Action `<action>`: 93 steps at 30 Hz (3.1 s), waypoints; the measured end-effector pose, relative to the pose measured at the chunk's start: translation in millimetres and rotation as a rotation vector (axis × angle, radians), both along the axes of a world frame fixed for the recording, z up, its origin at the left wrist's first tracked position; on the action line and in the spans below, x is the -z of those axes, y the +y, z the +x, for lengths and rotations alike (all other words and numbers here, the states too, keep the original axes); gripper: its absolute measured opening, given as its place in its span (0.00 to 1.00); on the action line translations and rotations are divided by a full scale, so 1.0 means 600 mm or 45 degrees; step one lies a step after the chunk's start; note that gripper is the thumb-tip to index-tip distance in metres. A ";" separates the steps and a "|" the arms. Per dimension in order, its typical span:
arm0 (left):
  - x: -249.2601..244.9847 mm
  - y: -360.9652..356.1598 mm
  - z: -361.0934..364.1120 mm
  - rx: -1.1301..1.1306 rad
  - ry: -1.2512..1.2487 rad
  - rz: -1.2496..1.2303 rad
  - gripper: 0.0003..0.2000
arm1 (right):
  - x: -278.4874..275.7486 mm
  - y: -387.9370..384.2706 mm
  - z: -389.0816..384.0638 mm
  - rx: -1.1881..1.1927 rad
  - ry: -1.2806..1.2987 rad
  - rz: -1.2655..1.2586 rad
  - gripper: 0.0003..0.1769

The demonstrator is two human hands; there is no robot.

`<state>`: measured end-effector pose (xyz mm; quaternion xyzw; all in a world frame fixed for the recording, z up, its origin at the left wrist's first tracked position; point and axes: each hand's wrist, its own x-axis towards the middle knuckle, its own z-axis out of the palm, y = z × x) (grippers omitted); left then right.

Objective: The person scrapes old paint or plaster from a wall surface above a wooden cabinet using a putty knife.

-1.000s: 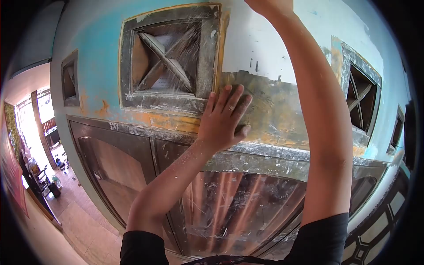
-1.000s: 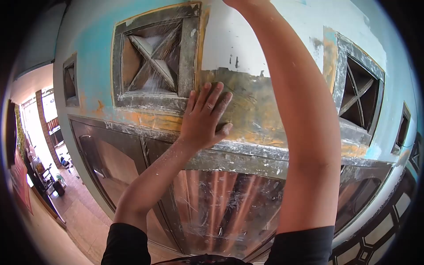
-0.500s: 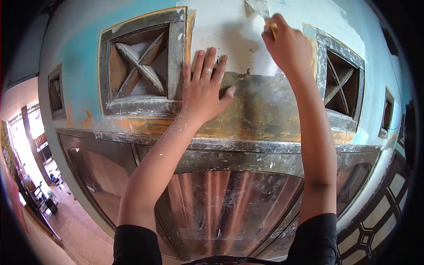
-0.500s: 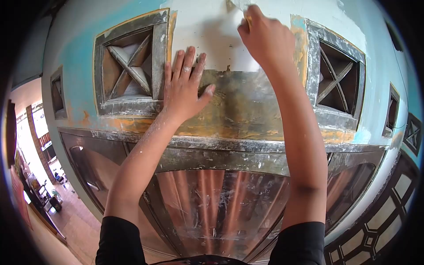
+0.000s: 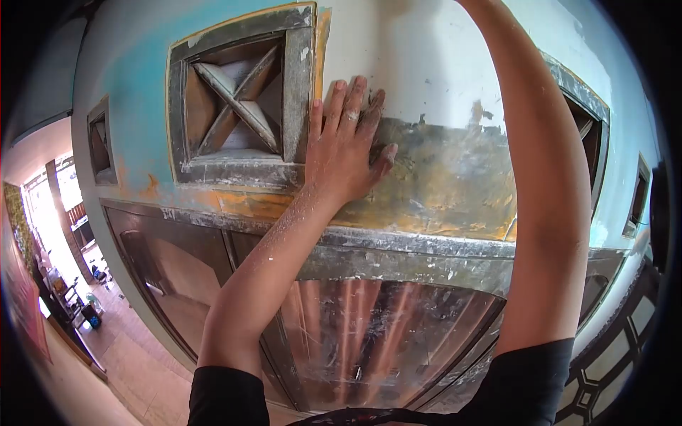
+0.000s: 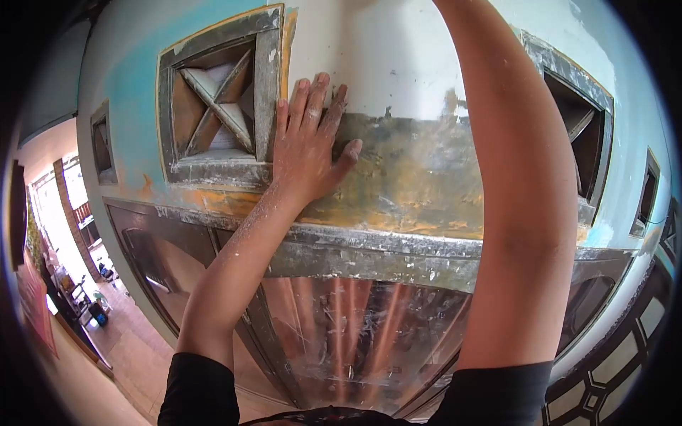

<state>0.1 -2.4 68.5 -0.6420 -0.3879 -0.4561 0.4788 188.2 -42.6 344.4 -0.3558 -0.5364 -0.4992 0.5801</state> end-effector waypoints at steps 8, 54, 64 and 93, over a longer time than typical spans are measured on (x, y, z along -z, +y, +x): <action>0.009 0.003 0.003 -0.050 0.016 0.119 0.40 | 0.221 -0.009 0.001 -0.183 -0.089 -0.223 0.18; 0.150 -0.111 -0.002 -0.136 -0.369 -0.681 0.36 | 0.442 0.079 0.149 0.057 -0.269 0.116 0.27; 0.092 -0.103 -0.019 -0.151 -0.425 -0.639 0.32 | 0.483 0.080 0.154 0.025 -0.203 -0.010 0.30; 0.072 -0.117 -0.022 -0.029 -0.465 -0.642 0.28 | 0.510 0.078 0.150 0.038 -0.167 -0.064 0.31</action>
